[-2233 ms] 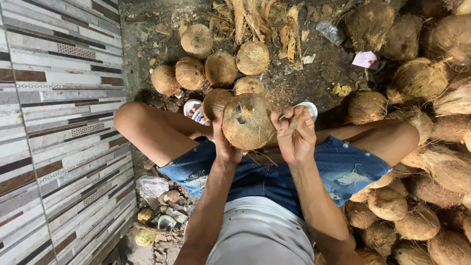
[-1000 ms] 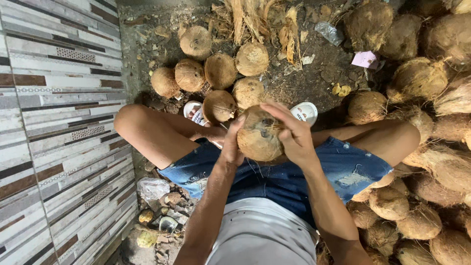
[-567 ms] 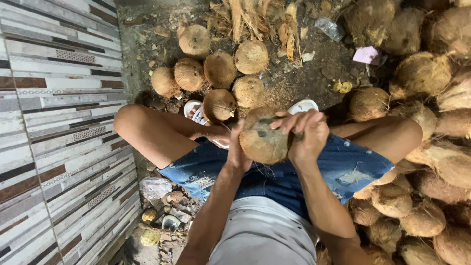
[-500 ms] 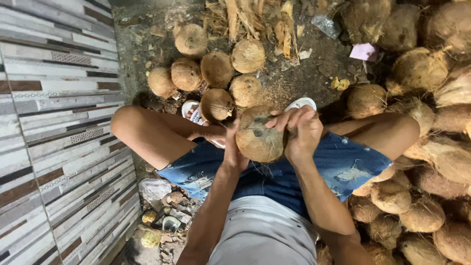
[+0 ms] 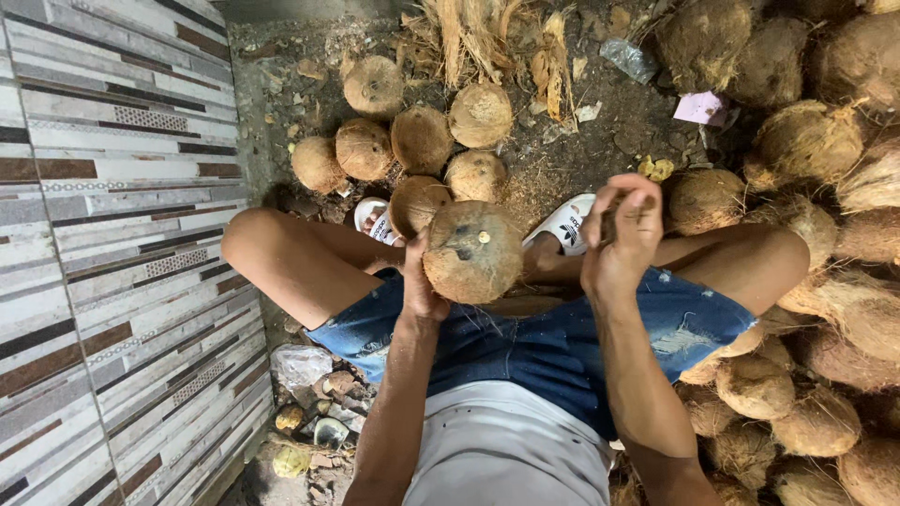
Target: The person sits on the floor and manually peels the fibrous husk off several coconuts. They pick up a coconut, pull away the fibers by hand, and discard the husk onto a pile before moving to the next coconut.
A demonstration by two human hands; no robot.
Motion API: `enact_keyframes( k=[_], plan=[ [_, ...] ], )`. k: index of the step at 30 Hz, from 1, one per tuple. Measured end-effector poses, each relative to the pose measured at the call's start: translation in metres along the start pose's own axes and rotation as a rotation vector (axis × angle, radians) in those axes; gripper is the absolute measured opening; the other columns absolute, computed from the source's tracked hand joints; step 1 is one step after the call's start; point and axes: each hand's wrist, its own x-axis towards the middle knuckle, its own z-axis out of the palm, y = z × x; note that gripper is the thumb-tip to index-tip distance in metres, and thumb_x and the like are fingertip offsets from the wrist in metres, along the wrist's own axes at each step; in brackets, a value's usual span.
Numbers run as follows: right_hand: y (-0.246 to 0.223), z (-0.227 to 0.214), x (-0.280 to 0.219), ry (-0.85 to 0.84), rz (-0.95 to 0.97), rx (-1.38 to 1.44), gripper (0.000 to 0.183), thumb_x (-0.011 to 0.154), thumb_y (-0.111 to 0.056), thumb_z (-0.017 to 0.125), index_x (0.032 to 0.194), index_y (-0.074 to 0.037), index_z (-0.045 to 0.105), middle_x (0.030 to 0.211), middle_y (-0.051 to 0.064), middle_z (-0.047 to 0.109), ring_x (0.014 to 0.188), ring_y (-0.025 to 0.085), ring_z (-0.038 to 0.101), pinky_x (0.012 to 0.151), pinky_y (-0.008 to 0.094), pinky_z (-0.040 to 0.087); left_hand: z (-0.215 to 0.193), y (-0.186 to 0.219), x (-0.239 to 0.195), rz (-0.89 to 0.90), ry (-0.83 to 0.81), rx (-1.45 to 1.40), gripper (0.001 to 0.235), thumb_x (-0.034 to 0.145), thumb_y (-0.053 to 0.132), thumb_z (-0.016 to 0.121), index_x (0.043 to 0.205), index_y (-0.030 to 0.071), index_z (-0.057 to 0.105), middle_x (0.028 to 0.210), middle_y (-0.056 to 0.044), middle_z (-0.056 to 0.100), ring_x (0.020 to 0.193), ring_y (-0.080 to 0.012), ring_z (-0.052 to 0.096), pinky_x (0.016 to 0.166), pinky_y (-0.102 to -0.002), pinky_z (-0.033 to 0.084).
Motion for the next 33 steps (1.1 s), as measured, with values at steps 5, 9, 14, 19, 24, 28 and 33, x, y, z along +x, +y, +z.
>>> enact_keyframes(
  k=[5,9,14,19,24,28,33],
  plan=[
    [0.022,0.011,-0.017,-0.108,0.264,-0.084,0.035,0.104,-0.042,0.045,0.101,-0.009,0.059,0.063,0.000,0.048,0.034,0.005,0.040,0.033,0.017,0.035,0.008,0.016,-0.010,0.033,0.013,-0.007,0.085,0.074,0.050,0.077,0.140,0.002,0.052,0.131,-0.025,0.058,0.121,-0.0404,0.057,0.102,-0.059,0.044],
    [0.049,0.015,-0.027,-0.307,0.561,-0.314,0.044,0.104,-0.047,0.039,0.101,-0.010,0.064,0.064,0.001,0.051,0.040,0.009,0.041,0.036,0.020,0.037,0.003,0.016,-0.004,-0.017,0.062,-0.008,0.086,0.073,0.051,0.077,0.139,0.002,0.053,0.130,-0.024,0.059,0.120,-0.0407,0.056,0.102,-0.059,0.044],
    [0.082,0.004,-0.022,-0.394,0.419,-0.414,0.032,0.107,-0.031,0.043,0.106,-0.006,0.062,0.082,0.008,0.057,0.066,0.015,0.049,0.065,0.029,0.043,-0.021,0.001,0.025,-0.021,0.077,-0.042,0.080,0.073,0.045,0.080,0.138,0.006,0.054,0.127,-0.021,0.062,0.117,-0.0377,0.060,0.100,-0.058,0.047],
    [0.088,0.016,0.003,-0.412,0.653,-0.274,0.050,0.106,-0.049,0.035,0.097,-0.007,0.061,0.059,-0.002,0.040,0.044,0.007,0.035,0.042,0.020,0.030,0.014,0.030,0.017,-0.055,0.101,-0.009,0.081,0.071,0.047,0.080,0.134,0.003,0.057,0.119,-0.022,0.064,0.109,-0.0369,0.063,0.095,-0.058,0.050],
    [0.121,0.034,0.040,-0.349,0.682,-0.307,0.060,0.105,-0.053,0.032,0.096,-0.005,0.067,0.061,0.001,0.044,0.050,0.008,0.042,0.044,0.021,0.031,0.013,0.022,0.033,-0.114,0.109,0.000,0.067,0.071,0.055,0.077,0.117,0.007,0.068,0.099,-0.012,0.072,0.091,-0.0265,0.070,0.081,-0.045,0.059],
    [0.156,0.051,0.092,-0.250,0.619,-0.550,0.039,0.104,-0.031,0.046,0.096,-0.003,0.072,0.076,0.013,0.061,0.069,0.021,0.055,0.060,0.031,0.045,0.006,0.017,0.044,-0.114,0.110,-0.002,0.066,0.073,0.053,0.076,0.119,0.005,0.068,0.105,-0.013,0.072,0.095,-0.0262,0.070,0.083,-0.045,0.059],
    [0.181,0.087,0.179,-0.372,0.544,-0.532,0.038,0.100,-0.013,0.020,0.099,-0.011,0.058,0.138,0.018,0.061,0.103,0.021,0.067,0.063,0.023,0.052,-0.018,0.007,0.057,-0.177,-0.087,0.088,0.078,0.068,0.058,0.068,0.124,0.005,0.060,0.113,-0.017,0.067,0.109,-0.0357,0.062,0.090,-0.052,0.052]
  ],
)
